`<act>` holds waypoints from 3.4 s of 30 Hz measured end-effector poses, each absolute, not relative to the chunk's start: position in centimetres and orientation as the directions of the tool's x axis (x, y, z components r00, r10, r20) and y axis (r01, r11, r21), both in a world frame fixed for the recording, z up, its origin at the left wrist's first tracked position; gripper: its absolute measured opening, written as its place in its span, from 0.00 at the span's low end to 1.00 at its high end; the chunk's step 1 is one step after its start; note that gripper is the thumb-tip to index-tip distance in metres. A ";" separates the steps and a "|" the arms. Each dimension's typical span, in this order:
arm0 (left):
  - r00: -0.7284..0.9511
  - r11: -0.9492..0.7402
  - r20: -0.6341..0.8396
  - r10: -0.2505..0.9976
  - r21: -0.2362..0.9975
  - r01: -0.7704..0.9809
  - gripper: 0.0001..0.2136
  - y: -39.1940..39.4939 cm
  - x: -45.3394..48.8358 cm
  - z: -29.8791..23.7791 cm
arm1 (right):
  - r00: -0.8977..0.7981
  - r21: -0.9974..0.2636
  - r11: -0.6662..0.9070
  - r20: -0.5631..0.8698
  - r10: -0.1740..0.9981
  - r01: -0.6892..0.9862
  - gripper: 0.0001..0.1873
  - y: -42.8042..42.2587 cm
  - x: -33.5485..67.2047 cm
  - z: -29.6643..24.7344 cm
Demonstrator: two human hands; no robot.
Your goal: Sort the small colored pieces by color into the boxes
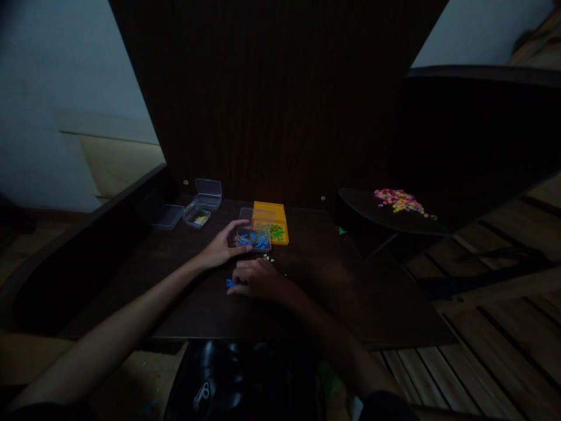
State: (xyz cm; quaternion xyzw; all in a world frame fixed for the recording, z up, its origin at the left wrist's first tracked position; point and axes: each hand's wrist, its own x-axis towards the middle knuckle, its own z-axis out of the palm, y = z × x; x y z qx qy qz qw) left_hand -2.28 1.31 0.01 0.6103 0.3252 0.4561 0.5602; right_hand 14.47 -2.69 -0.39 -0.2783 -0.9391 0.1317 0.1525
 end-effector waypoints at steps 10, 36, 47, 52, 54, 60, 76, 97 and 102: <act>0.376 -0.171 0.205 0.904 0.978 -0.122 0.33 1.2 -2.3 0.1 | -0.786 -0.360 0.750 0.068 0.614 0.554 0.04 -2.9 14.8 1.3; 0.372 -0.175 0.201 0.906 0.979 -0.102 0.32 1.4 -2.4 -0.3 | -0.828 -0.110 0.826 0.046 0.560 0.553 0.09 -3.6 15.0 0.8; 0.364 -0.164 0.186 0.913 0.982 -0.088 0.32 1.4 -2.4 -0.1 | -0.819 -0.427 0.806 0.218 0.531 0.410 0.05 -2.7 15.7 2.1; 0.368 -0.196 0.205 0.907 0.979 -0.061 0.31 1.4 -2.4 0.0 | -0.654 -0.707 0.610 0.276 0.705 0.359 0.11 -1.9 17.0 3.6; 0.382 -0.194 0.203 0.902 0.979 -0.064 0.32 1.3 -2.3 -0.1 | -0.549 -0.763 0.540 0.297 0.781 0.355 0.13 -1.4 17.6 3.9; 0.434 -0.168 0.187 0.882 0.982 -0.081 0.31 0.6 -1.9 -0.1 | -0.377 -0.801 0.462 0.322 0.868 0.380 0.15 0.3 18.3 3.2; 0.503 -0.158 0.183 0.845 0.983 -0.092 0.31 -0.6 -0.9 0.3 | -0.590 -0.442 0.743 0.452 0.669 0.503 0.07 1.4 17.9 1.9; 0.481 -0.113 0.155 0.863 0.987 -0.116 0.31 -0.4 -1.1 0.4 | -0.567 -0.538 0.658 0.354 0.744 0.527 0.08 0.3 18.5 3.7; 0.473 -0.110 0.153 0.868 0.987 -0.118 0.32 -0.2 -1.3 0.3 | -0.560 -0.532 0.644 0.338 0.756 0.549 0.09 0.3 18.6 3.4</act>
